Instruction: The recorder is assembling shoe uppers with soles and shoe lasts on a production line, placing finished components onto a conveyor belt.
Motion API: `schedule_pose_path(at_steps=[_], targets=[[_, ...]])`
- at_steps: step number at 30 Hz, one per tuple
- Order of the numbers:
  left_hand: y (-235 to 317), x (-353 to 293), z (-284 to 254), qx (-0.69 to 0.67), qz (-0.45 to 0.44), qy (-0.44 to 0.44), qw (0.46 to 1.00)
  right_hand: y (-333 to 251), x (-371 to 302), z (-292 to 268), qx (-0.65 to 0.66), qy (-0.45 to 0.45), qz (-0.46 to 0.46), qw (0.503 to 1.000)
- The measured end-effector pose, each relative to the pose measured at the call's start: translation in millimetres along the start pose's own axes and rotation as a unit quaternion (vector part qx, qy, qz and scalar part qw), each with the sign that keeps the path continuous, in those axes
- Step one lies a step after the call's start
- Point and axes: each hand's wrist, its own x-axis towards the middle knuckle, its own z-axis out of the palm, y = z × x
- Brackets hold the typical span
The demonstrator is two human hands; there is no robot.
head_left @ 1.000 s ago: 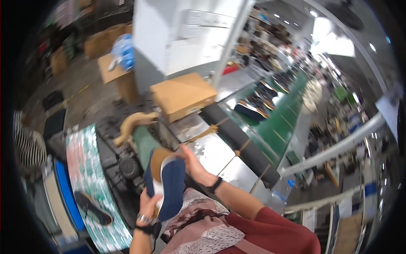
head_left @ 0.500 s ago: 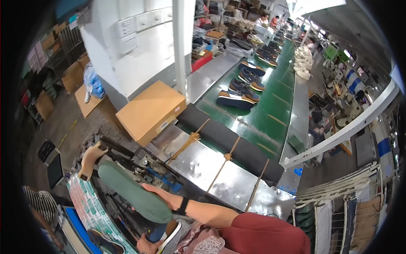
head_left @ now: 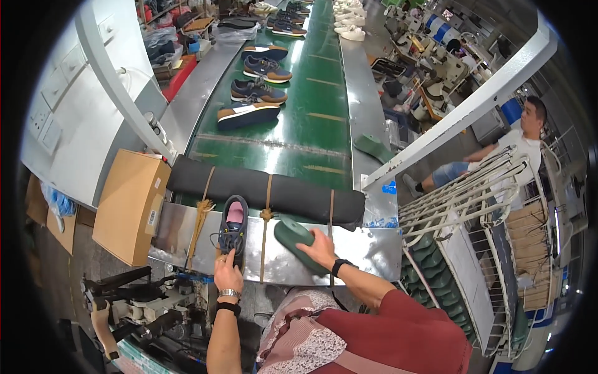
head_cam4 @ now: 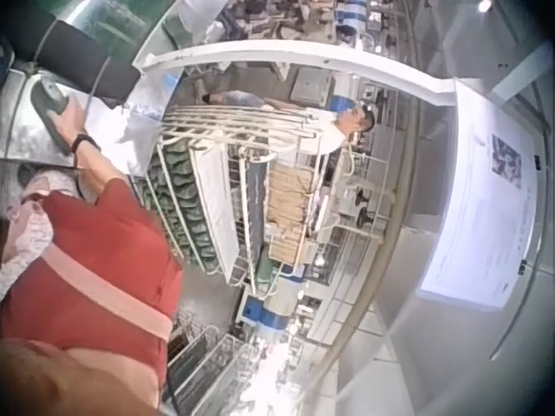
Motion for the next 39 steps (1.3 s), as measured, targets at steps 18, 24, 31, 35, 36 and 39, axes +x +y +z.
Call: schedule_pose_path(at_steps=[18, 24, 31, 35, 36, 39], targets=[[-378, -537, -191, 0.182, -0.738, 0.057, 0.647, 11, -99, 54, -0.155, 0.172, -0.03, 0.972], [-389, -564, -227, -0.015, -0.775, 0.008, 0.632, 10, -158, 61, -0.1, 0.116, -0.059, 0.986], [-328, -566, -211, -0.029, -0.64, 0.119, 0.759, 5, -179, 105, -0.095, 0.025, -0.063, 0.993], [-192, -477, -226, -0.1, -0.381, 0.168, 0.903, -60, -172, 139, 0.116, -0.284, 0.076, 0.949], [-144, -437, -242, -0.142, -0.358, 0.144, 0.912, -90, -174, 147, 0.192, -0.389, 0.156, 0.887], [-54, -351, -268, -0.017, -0.172, 0.049, 0.984, -158, -180, 179, 0.298, -0.666, 0.198, 0.655]])
